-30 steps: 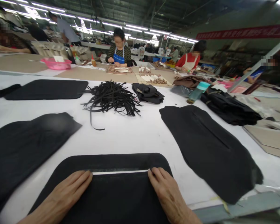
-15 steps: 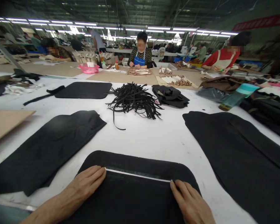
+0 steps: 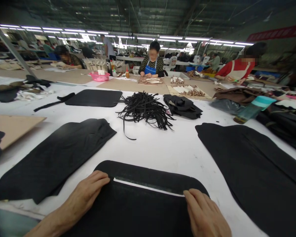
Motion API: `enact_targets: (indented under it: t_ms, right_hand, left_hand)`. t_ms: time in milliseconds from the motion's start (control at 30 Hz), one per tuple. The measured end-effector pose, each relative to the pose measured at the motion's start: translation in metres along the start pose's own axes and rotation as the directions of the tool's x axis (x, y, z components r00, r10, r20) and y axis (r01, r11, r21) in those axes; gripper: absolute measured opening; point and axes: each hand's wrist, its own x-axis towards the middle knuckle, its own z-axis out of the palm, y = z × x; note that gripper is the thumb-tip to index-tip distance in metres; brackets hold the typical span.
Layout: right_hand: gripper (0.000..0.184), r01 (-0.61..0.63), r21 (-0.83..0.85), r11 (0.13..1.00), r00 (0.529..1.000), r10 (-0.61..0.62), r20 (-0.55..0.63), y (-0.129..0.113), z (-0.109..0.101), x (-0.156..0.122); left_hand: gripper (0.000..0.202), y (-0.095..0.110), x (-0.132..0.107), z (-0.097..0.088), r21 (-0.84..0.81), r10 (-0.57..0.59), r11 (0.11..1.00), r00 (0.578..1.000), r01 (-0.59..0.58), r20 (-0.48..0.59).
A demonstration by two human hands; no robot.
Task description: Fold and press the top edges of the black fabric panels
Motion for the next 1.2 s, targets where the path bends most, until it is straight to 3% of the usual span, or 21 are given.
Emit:
enact_targets:
  t_ms: [100,233,400,633,733,867,1033,1200]
  right_hand:
    - [0.029,0.056,0.117,0.992,0.998,-0.056,-0.004,-0.039,0.003,0.025]
    - [0.037,0.130,0.209,0.969,0.984,-0.152,0.092,-0.092,0.024,0.050]
    - [0.048,0.161,0.106,0.981,0.972,-0.176,0.155,-0.118,0.047,0.056]
    - [0.040,0.195,0.106,0.975,0.973,-0.206,0.104,-0.108,0.042,0.046]
    - [0.036,0.147,0.081,0.986,0.987,-0.152,0.048,-0.097,0.038,0.034]
    - [0.040,0.038,0.024,0.999,0.996,-0.039,0.074,-0.072,0.030,0.011]
    - [0.045,-0.080,-0.112,0.990,0.988,0.094,0.124,-0.040,0.015,-0.011]
    - [0.035,-0.108,-0.086,0.990,0.970,0.124,0.208,-0.034,0.002,-0.004]
  left_hand:
    - [0.045,0.010,0.003,0.007,0.067,0.062,0.995,0.994,-0.068,0.091]
    - [0.063,0.026,0.011,0.016,0.252,0.083,0.957,0.965,-0.147,0.248]
    - [0.066,0.037,0.022,0.025,0.422,0.009,0.893,0.944,-0.156,0.329]
    - [0.069,0.030,0.018,0.032,0.537,0.094,0.809,0.954,-0.239,0.283]
    - [0.069,0.011,0.002,0.037,0.535,0.195,0.807,0.968,-0.250,0.158]
    - [0.067,-0.014,-0.014,0.045,0.504,0.309,0.826,0.950,-0.252,-0.032]
    - [0.062,-0.016,-0.015,0.043,0.474,0.294,0.856,0.948,-0.204,-0.123]
    - [0.041,-0.005,-0.007,0.034,0.351,0.219,0.926,0.957,-0.142,-0.188]
